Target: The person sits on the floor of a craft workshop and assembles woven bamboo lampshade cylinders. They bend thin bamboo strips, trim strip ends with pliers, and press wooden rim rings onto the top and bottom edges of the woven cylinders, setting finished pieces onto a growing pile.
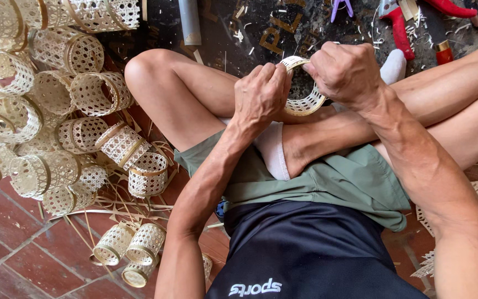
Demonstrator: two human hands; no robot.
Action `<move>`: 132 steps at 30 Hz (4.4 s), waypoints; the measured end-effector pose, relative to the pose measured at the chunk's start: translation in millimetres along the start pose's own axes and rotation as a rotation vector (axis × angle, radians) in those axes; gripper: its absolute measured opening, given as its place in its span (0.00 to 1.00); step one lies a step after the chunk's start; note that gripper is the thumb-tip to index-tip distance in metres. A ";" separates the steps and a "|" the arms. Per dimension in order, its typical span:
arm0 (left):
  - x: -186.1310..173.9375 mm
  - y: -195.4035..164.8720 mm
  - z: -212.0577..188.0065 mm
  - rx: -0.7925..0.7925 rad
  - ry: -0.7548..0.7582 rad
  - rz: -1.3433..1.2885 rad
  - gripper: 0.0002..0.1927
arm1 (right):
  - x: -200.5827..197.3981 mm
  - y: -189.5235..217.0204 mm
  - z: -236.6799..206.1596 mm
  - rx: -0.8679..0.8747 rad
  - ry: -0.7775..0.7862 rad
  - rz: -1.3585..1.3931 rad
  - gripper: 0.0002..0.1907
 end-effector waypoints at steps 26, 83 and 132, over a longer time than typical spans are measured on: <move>-10.6 25.8 3.5 -0.077 0.036 -0.301 0.08 | -3.8 -18.6 8.4 0.038 -0.055 0.269 0.16; -38.0 -44.9 -22.0 -0.005 0.163 -0.668 0.10 | -60.3 17.1 -23.3 -0.003 0.239 0.558 0.13; -12.9 10.6 -57.2 -0.867 0.004 -1.471 0.16 | -72.2 29.0 -38.8 0.695 -0.008 0.701 0.06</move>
Point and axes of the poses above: each hand's wrist, its own z-axis towards the middle knuckle, its own x-axis out of the palm, y = z × x, the point moved 7 cm from there along z, towards the middle knuckle, and after that the axes turned 4 degrees about x, right-handed, at the moved point
